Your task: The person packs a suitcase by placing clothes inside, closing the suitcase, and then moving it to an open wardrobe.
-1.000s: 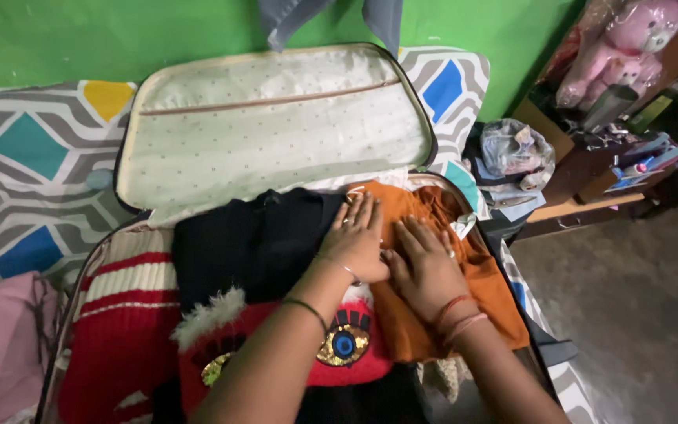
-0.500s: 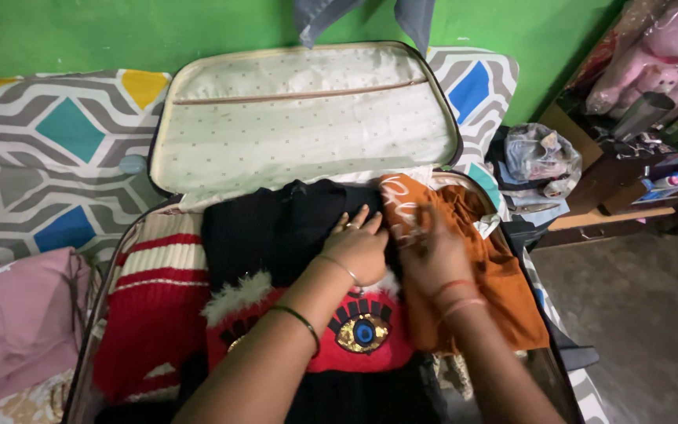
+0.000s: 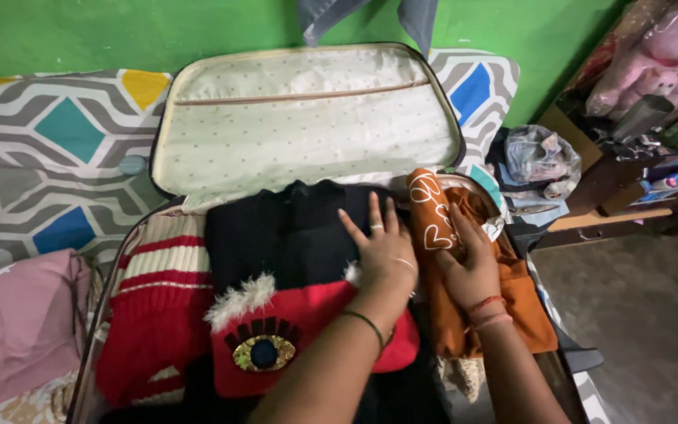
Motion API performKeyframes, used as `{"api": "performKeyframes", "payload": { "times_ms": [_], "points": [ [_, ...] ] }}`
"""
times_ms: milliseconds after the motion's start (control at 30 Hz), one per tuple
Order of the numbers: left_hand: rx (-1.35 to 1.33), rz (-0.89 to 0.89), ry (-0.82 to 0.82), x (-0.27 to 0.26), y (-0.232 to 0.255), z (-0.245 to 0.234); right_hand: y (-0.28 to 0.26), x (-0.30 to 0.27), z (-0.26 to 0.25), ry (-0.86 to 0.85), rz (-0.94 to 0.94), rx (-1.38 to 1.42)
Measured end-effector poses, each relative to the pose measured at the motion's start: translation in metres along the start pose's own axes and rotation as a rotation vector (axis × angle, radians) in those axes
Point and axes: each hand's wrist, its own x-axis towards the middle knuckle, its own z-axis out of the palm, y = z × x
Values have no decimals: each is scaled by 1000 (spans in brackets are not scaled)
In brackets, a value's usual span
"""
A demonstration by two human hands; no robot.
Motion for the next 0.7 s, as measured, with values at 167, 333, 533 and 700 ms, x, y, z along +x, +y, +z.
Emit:
{"api": "performKeyframes", "payload": {
  "times_ms": [167,333,533,700],
  "points": [
    [-261,-126,305,5,-38,-12,-8,3,11,-37,-18,-44],
    [-303,-26,208,-10,-43,-25,-17,14,50,-345,-3,-512],
    [-218,95,277,-13,-29,-5,-14,6,59,-417,-160,-608],
    [-299,125,361,4,-19,3,13,10,8,-309,-150,-303]
  ]
}}
